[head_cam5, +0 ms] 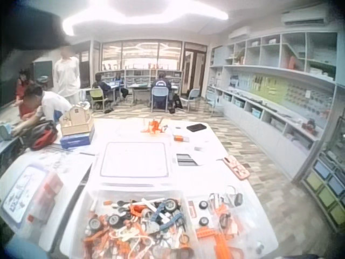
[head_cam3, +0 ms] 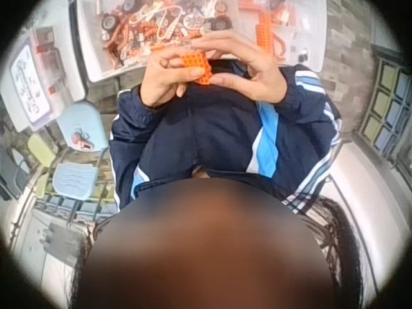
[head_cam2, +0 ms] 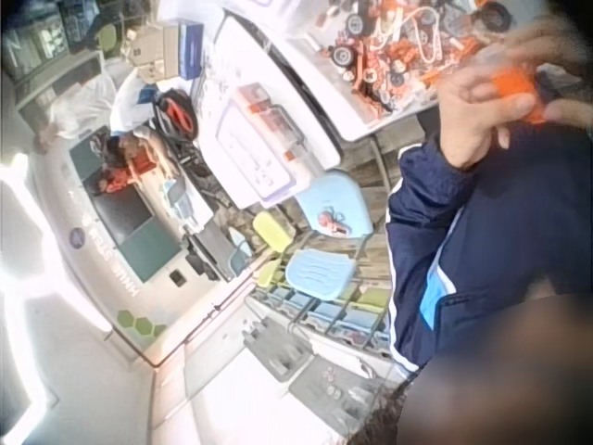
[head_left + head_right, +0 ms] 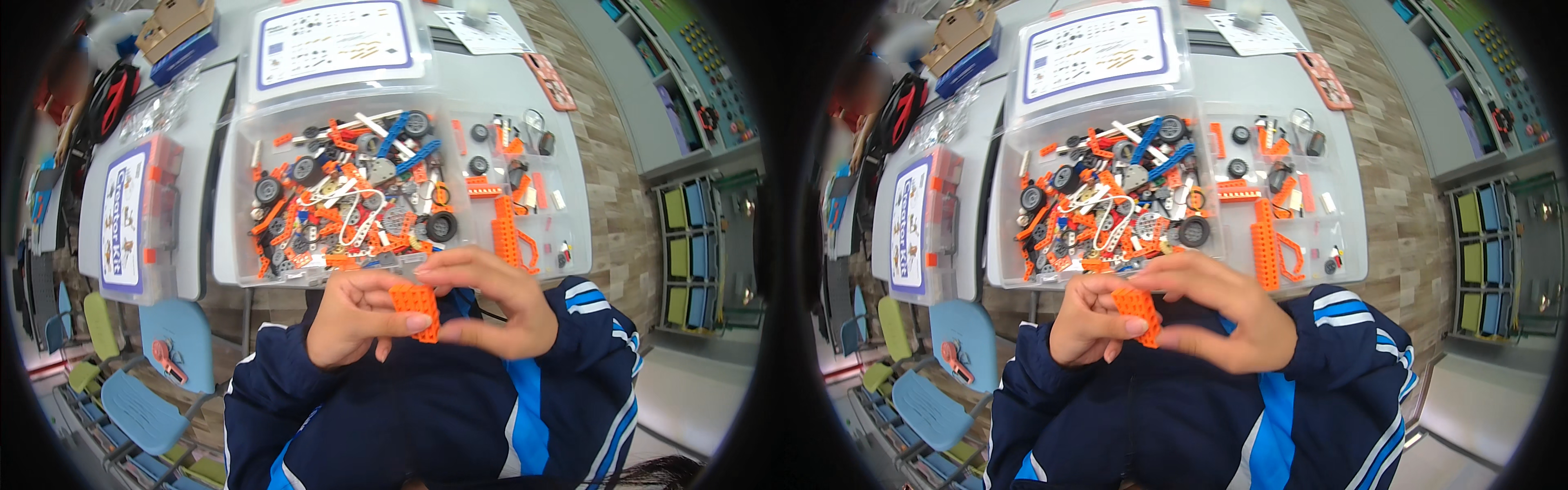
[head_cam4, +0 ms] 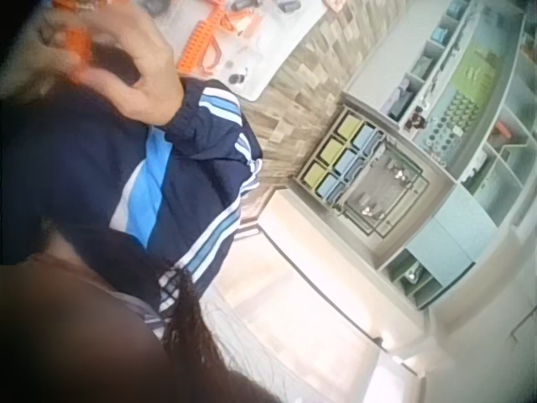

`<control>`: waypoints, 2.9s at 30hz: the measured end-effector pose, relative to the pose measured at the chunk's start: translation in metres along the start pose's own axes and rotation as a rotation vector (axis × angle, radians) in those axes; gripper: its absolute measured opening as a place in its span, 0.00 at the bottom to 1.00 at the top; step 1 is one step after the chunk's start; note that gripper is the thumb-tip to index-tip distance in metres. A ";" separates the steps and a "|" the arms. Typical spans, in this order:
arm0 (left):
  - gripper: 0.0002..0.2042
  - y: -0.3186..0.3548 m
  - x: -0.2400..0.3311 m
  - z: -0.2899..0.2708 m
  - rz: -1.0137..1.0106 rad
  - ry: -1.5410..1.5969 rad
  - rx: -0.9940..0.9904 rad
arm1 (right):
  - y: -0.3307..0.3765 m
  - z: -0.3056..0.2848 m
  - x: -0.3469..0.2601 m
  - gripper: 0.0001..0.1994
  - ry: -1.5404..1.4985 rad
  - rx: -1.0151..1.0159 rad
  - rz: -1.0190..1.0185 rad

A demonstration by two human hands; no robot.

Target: The person sorts through a clear plastic bin of construction kit parts and repeatedly picks up orange beams, connecting them by hand. They also handle wheels, gears, and other small components, placing some back into the bin while assembling small structures on the table.

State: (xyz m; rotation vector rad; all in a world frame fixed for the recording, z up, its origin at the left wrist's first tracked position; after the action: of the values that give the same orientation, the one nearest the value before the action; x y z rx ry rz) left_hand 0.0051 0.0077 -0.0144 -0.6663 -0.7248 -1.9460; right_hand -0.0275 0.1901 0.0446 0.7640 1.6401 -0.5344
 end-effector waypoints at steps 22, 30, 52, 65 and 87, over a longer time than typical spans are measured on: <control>0.13 -0.021 -0.064 0.026 -0.280 -0.101 -0.126 | 0.062 0.002 0.043 0.29 0.229 0.317 -0.216; 0.14 -0.034 -0.071 0.027 -0.343 -0.097 -0.066 | 0.064 -0.019 0.051 0.33 0.186 0.319 -0.173; 0.16 -0.038 -0.087 0.014 -0.290 0.035 -0.027 | 0.058 -0.015 0.081 0.33 -0.227 0.289 -0.072; 0.16 -0.044 -0.088 0.024 -0.396 -0.047 -0.055 | 0.060 -0.078 0.057 0.40 0.354 0.517 0.067; 0.13 -0.055 -0.104 -0.001 -0.447 -0.004 0.041 | -0.026 -0.135 0.087 0.44 0.644 0.095 0.434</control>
State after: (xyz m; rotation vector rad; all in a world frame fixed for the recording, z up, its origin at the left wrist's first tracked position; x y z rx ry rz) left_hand -0.0001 0.0882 -0.1002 -0.5128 -0.9771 -2.3259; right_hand -0.1465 0.2845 -0.0144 1.4236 1.9504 -0.0461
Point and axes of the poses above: each hand's wrist, its own y-axis away from the middle knuckle, its own z-axis out of the palm, x = y × z, the point moved 5 cm from there along -y, towards the middle knuckle, and after that the axes turned 10 degrees about z, right-handed, at the moved point
